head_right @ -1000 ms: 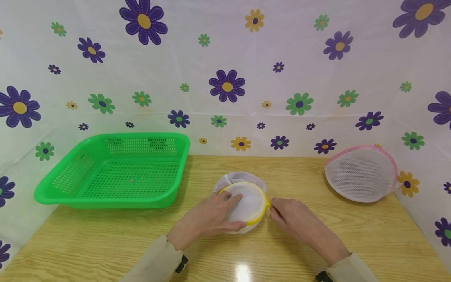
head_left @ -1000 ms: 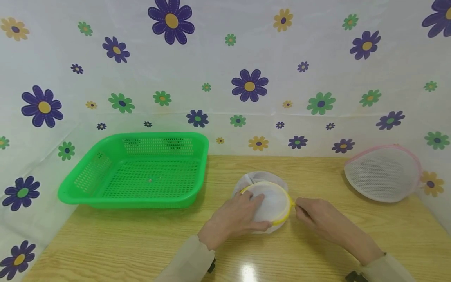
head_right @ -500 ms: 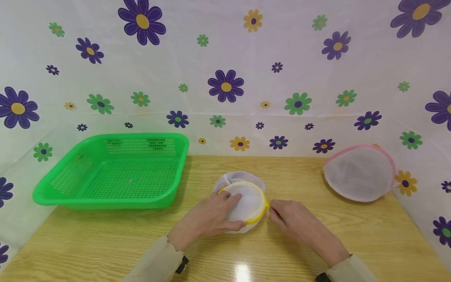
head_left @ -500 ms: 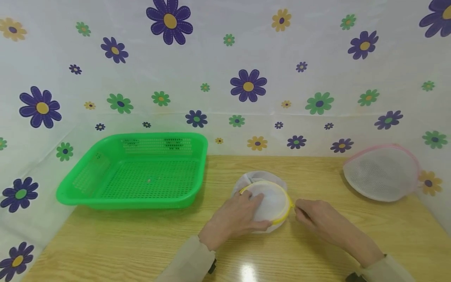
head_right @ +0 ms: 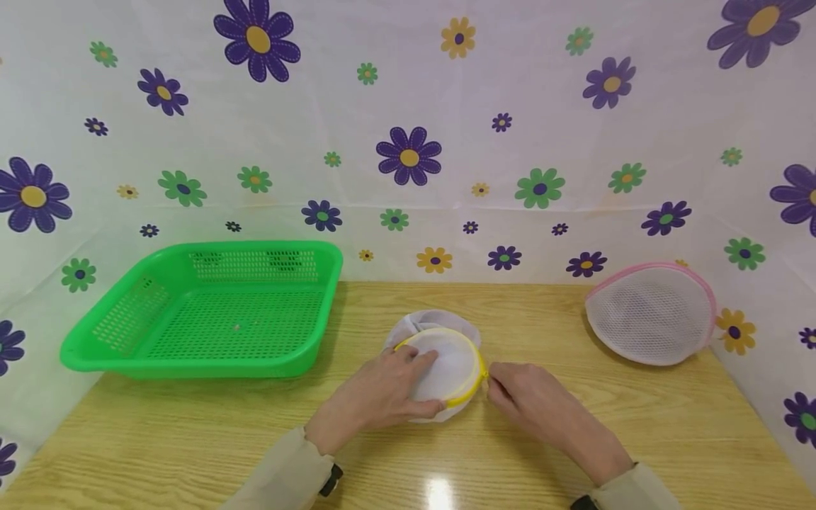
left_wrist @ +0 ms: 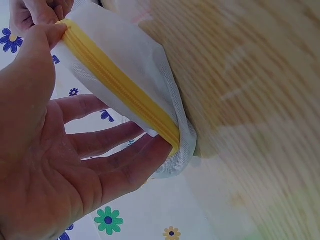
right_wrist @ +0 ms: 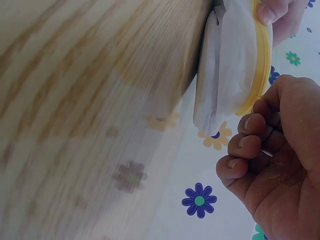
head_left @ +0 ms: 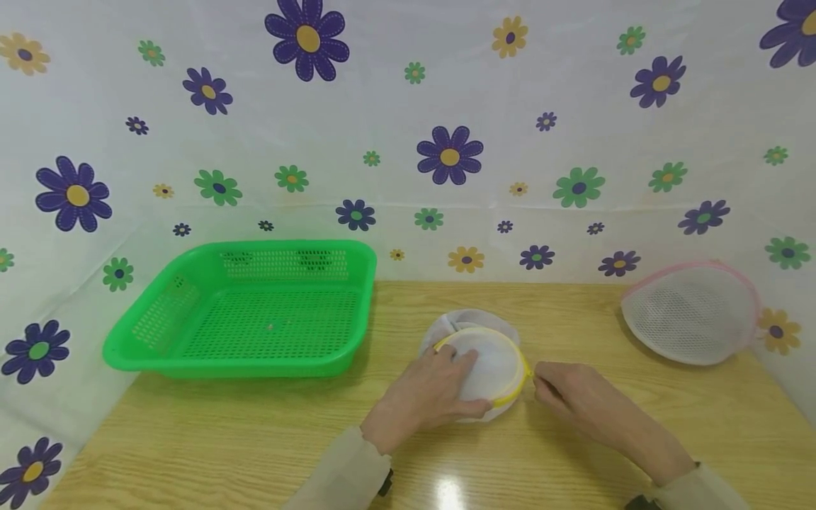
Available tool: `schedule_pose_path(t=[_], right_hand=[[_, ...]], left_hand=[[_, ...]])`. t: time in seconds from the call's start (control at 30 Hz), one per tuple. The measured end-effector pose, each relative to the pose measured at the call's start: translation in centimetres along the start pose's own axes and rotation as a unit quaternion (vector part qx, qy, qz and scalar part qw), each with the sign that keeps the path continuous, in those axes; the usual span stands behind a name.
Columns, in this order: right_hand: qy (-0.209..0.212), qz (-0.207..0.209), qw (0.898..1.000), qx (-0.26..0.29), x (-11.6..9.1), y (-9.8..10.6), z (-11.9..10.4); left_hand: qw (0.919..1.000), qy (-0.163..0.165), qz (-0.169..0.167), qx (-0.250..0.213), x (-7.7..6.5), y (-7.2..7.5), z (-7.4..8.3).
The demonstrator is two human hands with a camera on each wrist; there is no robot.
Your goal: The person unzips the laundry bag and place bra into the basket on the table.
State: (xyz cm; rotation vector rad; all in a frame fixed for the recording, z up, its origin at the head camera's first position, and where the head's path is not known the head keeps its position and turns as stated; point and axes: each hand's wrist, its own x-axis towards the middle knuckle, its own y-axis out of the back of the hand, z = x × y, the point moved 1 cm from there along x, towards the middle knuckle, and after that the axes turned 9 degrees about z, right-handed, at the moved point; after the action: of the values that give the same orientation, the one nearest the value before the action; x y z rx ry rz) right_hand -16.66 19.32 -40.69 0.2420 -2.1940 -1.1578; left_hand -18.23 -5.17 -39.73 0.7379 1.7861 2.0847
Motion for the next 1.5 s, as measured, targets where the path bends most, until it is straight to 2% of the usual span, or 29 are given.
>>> schedule_pose_path(t=[0.93, 1.3, 1.5], right_hand=[[0.022, 0.011, 1.000, 0.007, -0.22, -0.20, 0.04], [0.006, -0.002, 1.000, 0.008, -0.24, -0.04, -0.01], [0.014, 0.005, 1.000, 0.006, -0.22, -0.04, 0.00]], left_hand=[[0.9996, 0.005, 0.010, 0.027, 0.10, -0.18, 0.31], [0.9990, 0.000, 0.021, 0.039, 0.17, -0.24, 0.42], [0.9990, 0.002, 0.024, 0.037, 0.18, -0.31, 0.40]])
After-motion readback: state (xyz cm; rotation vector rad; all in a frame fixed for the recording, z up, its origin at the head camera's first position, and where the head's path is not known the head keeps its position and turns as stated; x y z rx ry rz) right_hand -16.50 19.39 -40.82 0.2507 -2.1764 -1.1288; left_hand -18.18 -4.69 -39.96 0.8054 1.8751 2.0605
